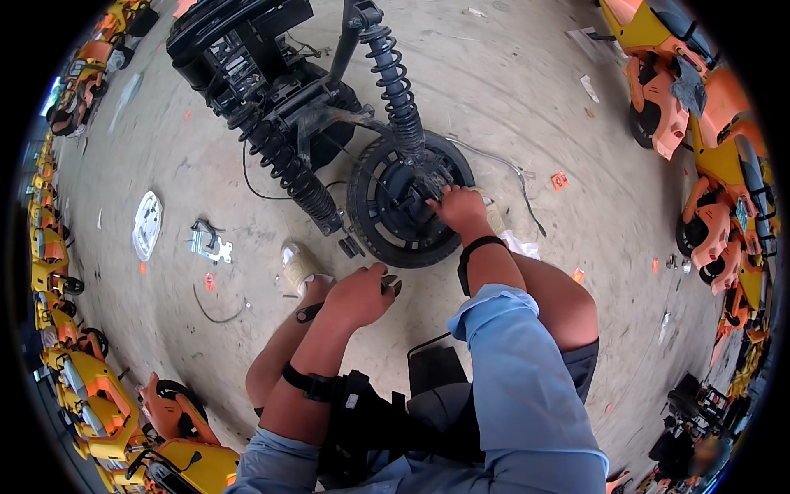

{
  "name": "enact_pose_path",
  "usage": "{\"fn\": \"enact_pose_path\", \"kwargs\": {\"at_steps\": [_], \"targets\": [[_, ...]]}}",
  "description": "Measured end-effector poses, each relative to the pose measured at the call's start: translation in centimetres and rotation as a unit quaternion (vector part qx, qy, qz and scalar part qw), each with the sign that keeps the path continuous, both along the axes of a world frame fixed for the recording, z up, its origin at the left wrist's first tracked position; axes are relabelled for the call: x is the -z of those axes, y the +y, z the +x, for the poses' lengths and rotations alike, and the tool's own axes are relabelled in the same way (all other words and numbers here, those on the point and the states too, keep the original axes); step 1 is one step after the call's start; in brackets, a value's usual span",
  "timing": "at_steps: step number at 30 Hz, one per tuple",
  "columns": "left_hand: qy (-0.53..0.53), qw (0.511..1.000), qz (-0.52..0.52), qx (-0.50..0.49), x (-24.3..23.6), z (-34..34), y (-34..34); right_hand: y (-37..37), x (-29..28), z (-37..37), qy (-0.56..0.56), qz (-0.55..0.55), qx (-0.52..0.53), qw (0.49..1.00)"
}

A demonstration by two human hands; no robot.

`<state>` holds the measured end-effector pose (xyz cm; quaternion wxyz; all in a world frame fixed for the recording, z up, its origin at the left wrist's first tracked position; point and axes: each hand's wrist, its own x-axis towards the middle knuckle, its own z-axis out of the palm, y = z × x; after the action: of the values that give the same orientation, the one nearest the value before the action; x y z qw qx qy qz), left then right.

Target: The person works on the rear wheel and suspension of a scooter chassis, using an adjustable wrench to loosen or tighten nuts and bolts while picking up and placing small hardware on the floor.

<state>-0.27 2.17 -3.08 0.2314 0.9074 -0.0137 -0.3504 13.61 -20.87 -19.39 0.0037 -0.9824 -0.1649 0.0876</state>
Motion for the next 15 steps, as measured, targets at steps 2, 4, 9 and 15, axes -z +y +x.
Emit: {"fn": "enact_pose_path", "kwargs": {"at_steps": [2,4,9,15], "targets": [[0.003,1.000,-0.001,-0.004,0.1,-0.2,0.3,0.3,-0.3,0.8,0.038,-0.048,-0.036,0.997],[0.011,1.000,-0.010,-0.003,0.1,-0.2,0.3,-0.2,-1.1,1.2,0.055,-0.058,-0.018,0.997],[0.022,1.000,-0.008,-0.015,-0.3,-1.3,1.8,0.0,-1.4,1.1,0.059,-0.079,-0.051,0.994],[0.011,1.000,0.012,-0.013,-0.6,-1.4,3.3,0.3,-0.8,0.6,0.033,-0.056,-0.005,0.998]]}}
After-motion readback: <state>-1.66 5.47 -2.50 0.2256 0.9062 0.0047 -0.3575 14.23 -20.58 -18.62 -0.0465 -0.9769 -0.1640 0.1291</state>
